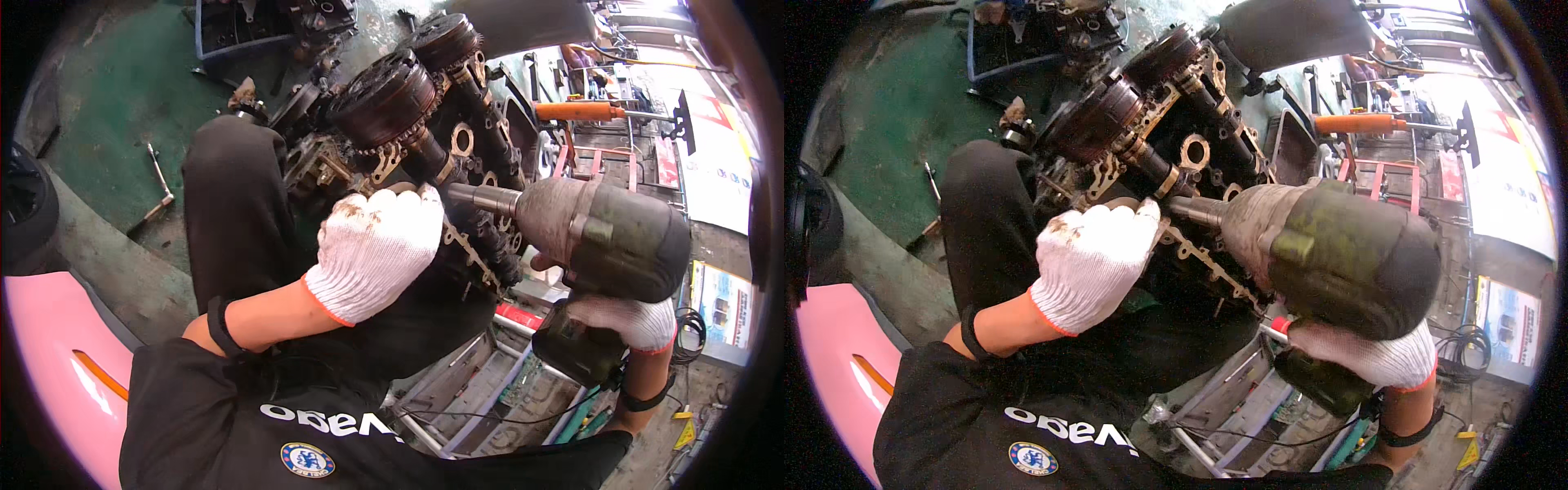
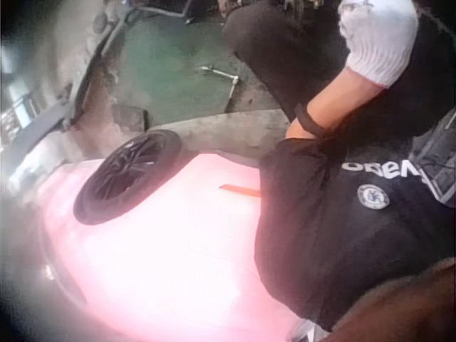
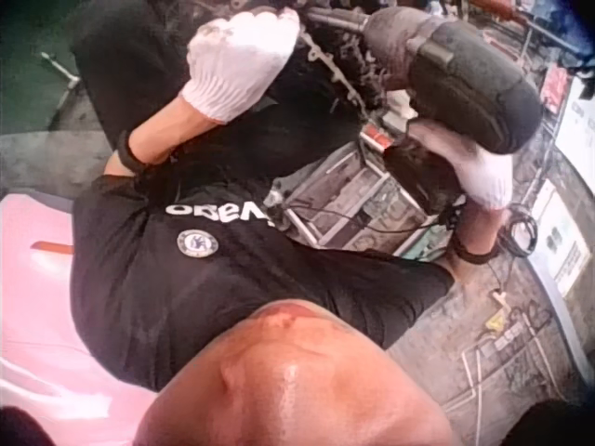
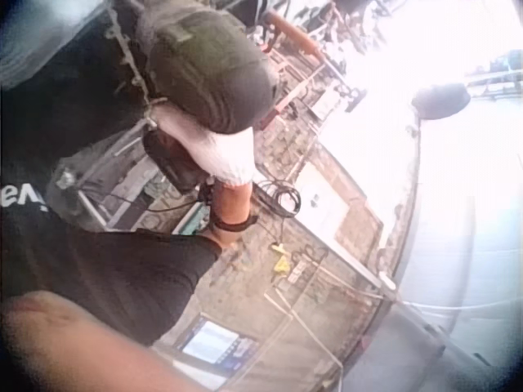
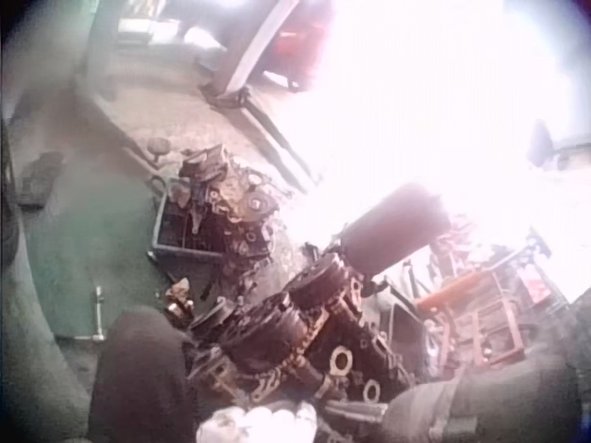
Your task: The person uses a cordless impact wrench to tighten bolts on an engine cylinder head resting on their lap. They repeatedly position the tool, tighten fasteners, and remove the tool to move to the next bolt across the head surface.
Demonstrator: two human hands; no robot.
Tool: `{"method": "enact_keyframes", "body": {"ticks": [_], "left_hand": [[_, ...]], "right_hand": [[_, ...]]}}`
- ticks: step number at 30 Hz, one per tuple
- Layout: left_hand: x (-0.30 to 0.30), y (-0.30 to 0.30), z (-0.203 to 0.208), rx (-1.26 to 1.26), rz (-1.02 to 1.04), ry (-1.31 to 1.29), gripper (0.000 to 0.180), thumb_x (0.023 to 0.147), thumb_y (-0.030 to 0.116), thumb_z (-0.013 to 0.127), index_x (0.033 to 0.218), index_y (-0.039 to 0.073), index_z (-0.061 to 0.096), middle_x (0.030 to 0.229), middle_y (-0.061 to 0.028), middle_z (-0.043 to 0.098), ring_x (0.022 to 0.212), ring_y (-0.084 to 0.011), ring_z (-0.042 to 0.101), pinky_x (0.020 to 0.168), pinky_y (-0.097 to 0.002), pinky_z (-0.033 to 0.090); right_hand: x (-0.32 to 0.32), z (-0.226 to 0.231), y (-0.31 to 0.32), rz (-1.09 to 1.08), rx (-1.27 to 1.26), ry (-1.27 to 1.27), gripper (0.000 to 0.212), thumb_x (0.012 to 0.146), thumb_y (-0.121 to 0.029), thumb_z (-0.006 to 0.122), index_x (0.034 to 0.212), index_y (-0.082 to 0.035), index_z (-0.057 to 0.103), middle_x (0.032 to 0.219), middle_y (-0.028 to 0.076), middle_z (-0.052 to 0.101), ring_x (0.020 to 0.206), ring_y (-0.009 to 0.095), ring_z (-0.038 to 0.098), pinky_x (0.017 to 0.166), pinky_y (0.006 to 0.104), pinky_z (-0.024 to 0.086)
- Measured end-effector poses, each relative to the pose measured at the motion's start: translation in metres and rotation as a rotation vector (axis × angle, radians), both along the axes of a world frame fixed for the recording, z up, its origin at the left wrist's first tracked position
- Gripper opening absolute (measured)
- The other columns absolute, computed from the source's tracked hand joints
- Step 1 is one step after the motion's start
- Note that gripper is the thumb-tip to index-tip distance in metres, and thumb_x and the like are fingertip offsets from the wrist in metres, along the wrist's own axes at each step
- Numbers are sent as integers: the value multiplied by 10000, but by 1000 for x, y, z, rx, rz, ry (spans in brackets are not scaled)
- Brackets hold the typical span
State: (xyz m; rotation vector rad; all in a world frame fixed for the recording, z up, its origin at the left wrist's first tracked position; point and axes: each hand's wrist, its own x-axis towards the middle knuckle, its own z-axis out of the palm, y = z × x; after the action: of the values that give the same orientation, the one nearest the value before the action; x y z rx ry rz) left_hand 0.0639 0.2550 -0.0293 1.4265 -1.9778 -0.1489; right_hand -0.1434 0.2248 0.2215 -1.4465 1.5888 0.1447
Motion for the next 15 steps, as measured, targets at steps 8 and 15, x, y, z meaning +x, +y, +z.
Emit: {"method": "enact_keyframes", "body": {"ticks": [8,15], "left_hand": [[13,4,17,130,-71,542,392,957,141,678,1340,93,608,885,-86,674,761,-257,680,729,-351,558],[30,17,43,782,-417,1613,653,1029,-62,485,1618,35,218,1336,-190,603,1126,-230,645,998,-369,534]], "right_hand": [[-35,-22,78,-270,-357,-304,1110,672,-82,938,1595,-97,321,1300,246,646,1074,309,686,842,333,554],[-54,-88,126,-813,-45,-785,526,849,-97,798,1303,5,554,1039,186,710,846,221,698,702,351,600]]}}
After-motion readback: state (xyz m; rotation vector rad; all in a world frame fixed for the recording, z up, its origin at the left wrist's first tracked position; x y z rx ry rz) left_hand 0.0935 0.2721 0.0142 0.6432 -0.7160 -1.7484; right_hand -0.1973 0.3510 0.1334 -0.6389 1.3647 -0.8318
